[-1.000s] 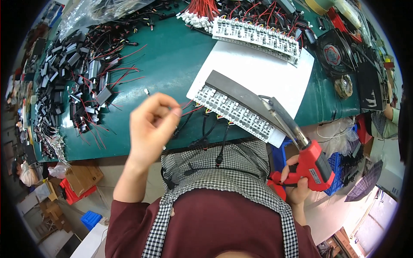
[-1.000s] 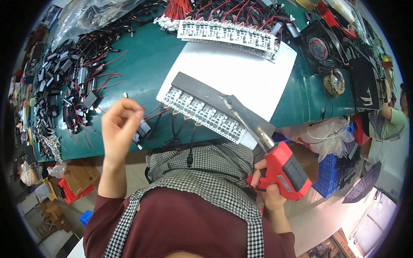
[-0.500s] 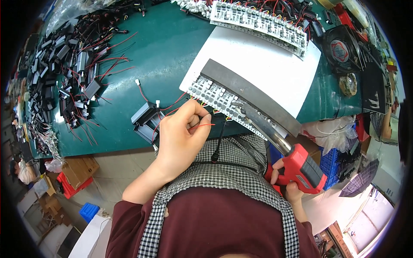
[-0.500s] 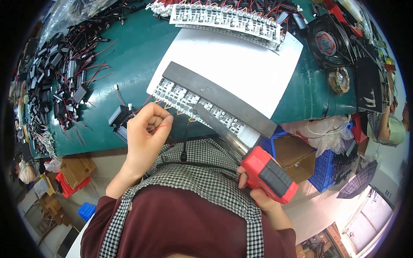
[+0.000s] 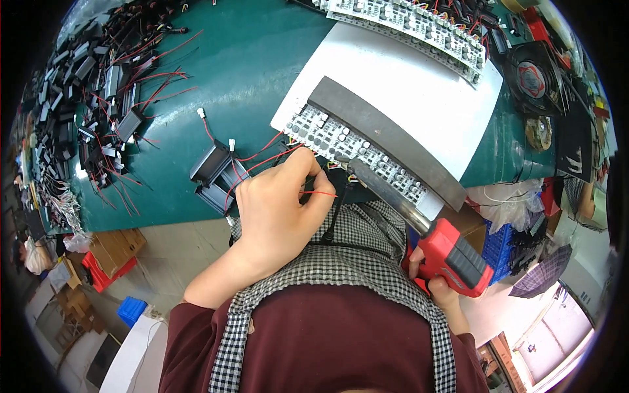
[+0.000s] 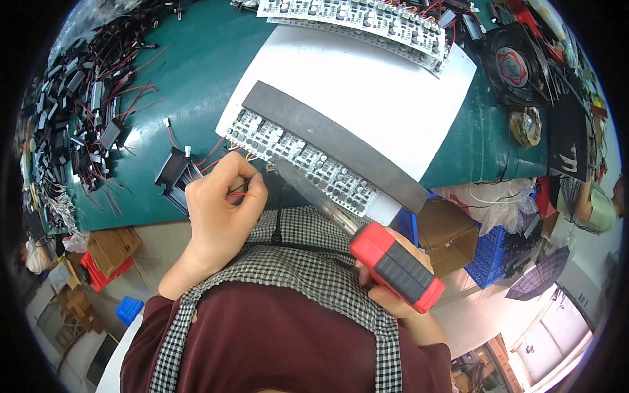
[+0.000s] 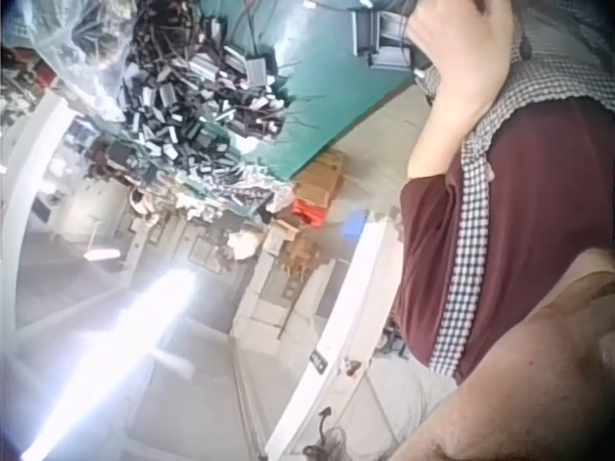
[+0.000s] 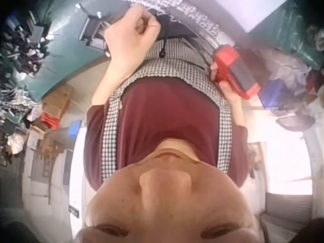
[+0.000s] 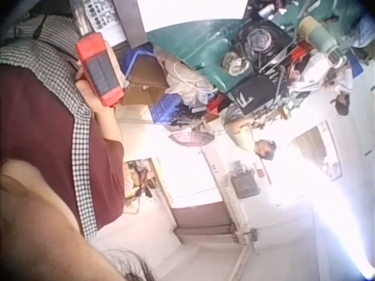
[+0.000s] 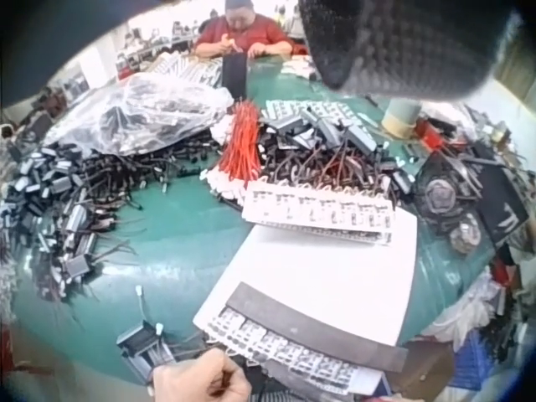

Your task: The person attaches wires to LED circuit boards using a handheld welding tool.

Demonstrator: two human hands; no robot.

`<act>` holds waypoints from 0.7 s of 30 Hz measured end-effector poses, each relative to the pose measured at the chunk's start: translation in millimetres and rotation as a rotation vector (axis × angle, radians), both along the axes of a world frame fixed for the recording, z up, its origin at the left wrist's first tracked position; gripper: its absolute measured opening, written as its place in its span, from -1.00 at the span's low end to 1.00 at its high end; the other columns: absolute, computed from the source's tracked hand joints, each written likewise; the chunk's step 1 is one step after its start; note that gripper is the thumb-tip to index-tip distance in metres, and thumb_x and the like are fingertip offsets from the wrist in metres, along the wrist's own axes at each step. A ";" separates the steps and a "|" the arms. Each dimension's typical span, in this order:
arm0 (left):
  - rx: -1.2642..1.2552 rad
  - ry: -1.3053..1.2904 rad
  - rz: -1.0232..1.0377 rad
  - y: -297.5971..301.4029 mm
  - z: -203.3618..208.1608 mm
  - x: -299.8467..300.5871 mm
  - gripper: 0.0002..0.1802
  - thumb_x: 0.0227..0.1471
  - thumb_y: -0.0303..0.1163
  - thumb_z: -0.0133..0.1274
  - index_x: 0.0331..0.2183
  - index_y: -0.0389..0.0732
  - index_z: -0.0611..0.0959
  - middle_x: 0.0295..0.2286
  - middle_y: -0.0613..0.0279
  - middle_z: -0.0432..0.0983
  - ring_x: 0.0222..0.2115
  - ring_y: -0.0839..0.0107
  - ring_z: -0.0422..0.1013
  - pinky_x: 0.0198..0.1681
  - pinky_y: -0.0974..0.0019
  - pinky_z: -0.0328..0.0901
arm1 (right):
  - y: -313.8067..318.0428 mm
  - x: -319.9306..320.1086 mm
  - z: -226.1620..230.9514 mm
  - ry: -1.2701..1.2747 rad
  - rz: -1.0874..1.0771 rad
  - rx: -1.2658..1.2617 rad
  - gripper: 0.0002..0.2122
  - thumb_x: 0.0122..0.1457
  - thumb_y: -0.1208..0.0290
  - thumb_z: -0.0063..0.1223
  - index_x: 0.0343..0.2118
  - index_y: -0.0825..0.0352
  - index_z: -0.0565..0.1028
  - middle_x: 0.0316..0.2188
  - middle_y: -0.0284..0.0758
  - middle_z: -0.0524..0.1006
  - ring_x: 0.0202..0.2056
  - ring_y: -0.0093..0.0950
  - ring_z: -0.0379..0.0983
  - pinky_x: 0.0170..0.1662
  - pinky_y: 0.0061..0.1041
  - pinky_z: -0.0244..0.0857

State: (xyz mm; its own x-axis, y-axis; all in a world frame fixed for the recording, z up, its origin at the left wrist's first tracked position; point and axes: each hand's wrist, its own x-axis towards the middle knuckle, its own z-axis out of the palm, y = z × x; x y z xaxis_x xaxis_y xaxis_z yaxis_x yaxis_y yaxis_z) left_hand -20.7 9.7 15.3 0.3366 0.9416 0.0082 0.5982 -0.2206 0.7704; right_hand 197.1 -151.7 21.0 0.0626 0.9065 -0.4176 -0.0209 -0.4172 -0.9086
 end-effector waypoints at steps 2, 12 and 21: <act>0.015 -0.031 0.014 -0.6 -1.0 0.8 -0.85 -0.18 -0.60 0.05 -0.62 -0.24 0.40 -0.83 0.35 0.09 -0.80 0.61 0.01 -0.70 0.46 -0.05 | -3.7 -4.5 -4.3 0.021 -0.120 0.080 -0.24 -0.13 -0.08 0.26 -0.04 0.52 0.33 -0.48 -0.33 0.54 -0.54 -0.55 0.47 -0.39 -0.59 0.35; 0.029 -0.013 0.012 -0.4 -0.9 0.9 -0.85 -0.18 -0.59 0.05 -0.62 -0.24 0.40 -0.83 0.33 0.09 -0.81 0.58 0.02 -0.71 0.44 -0.05 | -14.1 10.8 -18.8 -0.205 0.098 0.158 -0.29 -0.10 0.10 0.29 0.01 0.54 0.30 -0.56 -0.35 0.54 -0.50 -0.55 0.52 -0.42 -0.61 0.34; 0.042 0.003 0.005 -0.6 0.1 1.0 -0.86 -0.18 -0.59 0.05 -0.62 -0.24 0.40 -0.83 0.31 0.09 -0.81 0.55 0.03 -0.71 0.42 -0.04 | -19.0 5.6 -17.0 -0.071 -0.089 0.088 -0.32 -0.17 0.22 0.32 -0.01 0.53 0.32 -0.56 -0.38 0.55 -0.46 -0.50 0.53 -0.35 -0.60 0.36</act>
